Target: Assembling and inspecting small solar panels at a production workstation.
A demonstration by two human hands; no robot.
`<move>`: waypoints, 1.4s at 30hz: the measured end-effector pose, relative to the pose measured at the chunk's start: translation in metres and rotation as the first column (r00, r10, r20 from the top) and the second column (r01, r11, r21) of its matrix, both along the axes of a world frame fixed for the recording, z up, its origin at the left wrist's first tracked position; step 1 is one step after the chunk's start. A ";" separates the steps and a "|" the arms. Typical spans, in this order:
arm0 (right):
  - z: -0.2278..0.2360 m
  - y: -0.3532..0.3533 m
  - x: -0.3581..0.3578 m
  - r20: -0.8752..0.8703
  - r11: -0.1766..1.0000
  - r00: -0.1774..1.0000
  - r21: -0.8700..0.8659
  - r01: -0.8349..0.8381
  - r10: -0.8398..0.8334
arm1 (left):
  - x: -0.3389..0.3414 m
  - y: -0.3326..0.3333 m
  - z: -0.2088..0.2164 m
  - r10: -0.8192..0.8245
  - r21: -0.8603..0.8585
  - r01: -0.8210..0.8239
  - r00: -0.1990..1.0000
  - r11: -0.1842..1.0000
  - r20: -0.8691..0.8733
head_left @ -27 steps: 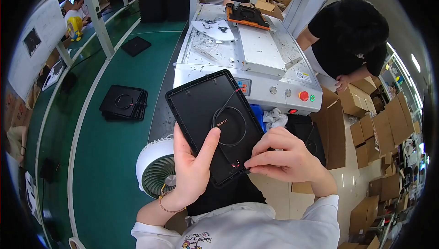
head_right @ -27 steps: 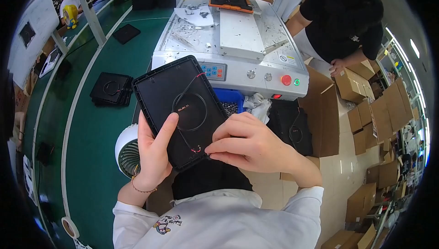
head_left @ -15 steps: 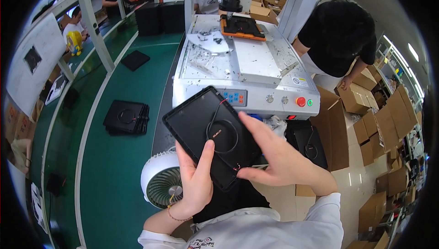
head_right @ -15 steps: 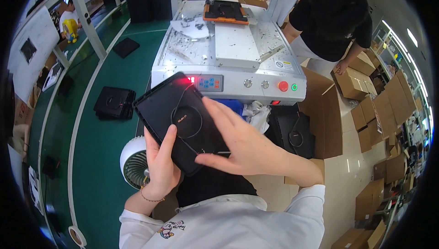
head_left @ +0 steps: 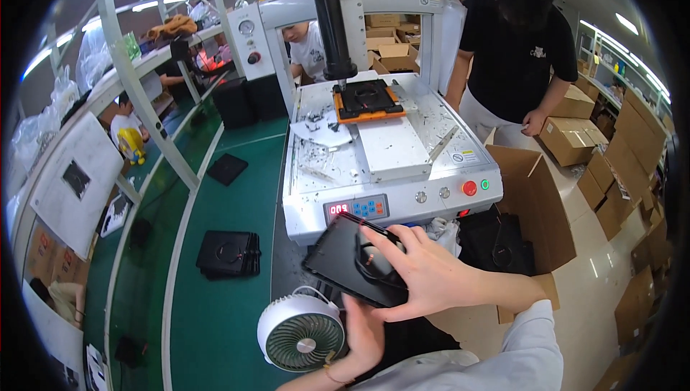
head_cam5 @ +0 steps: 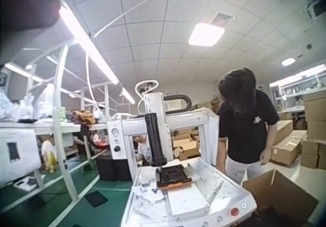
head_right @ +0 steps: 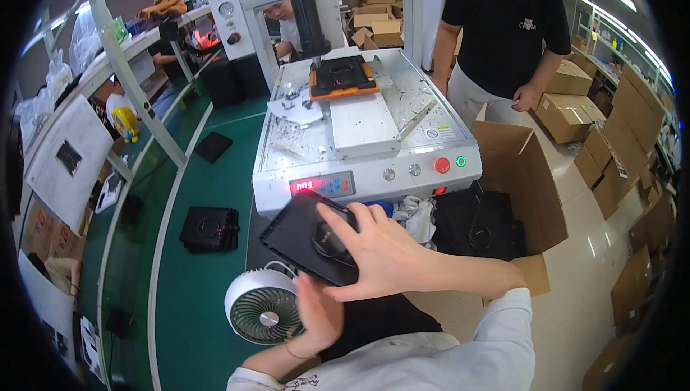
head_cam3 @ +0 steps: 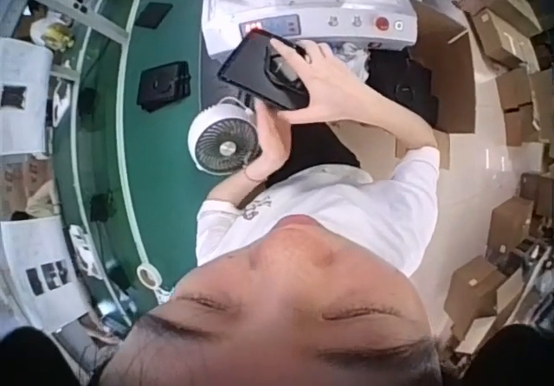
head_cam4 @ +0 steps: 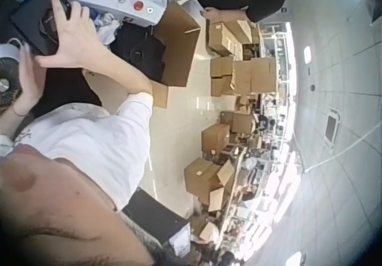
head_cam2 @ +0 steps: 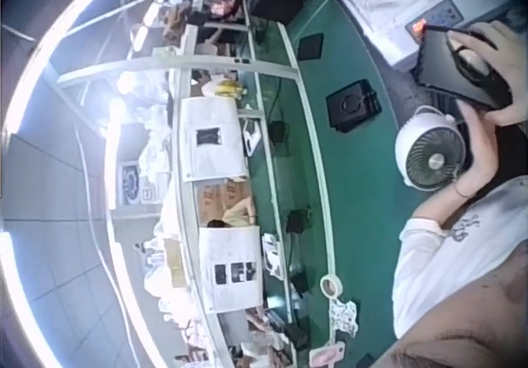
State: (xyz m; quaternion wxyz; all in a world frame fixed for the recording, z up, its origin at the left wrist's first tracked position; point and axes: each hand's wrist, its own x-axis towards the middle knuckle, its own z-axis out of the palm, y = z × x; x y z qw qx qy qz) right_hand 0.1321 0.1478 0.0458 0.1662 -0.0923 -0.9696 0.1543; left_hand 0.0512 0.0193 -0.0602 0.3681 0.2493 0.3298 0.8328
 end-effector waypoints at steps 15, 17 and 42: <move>-0.037 0.006 0.029 -0.035 0.984 0.984 -0.045 0.170 -0.172 | 0.004 0.001 -0.116 -0.484 -0.469 0.190 0.041 0.863 -0.874; -0.039 0.007 0.028 -0.041 0.986 0.985 -0.013 0.165 -0.165 | -0.002 0.003 -0.130 -0.409 -0.423 0.186 -0.112 0.887 -0.906; 0.012 0.039 0.081 -0.048 0.975 0.975 0.054 0.217 -0.215 | -0.011 -0.018 -0.017 -0.560 -0.605 0.208 -0.238 0.769 -0.793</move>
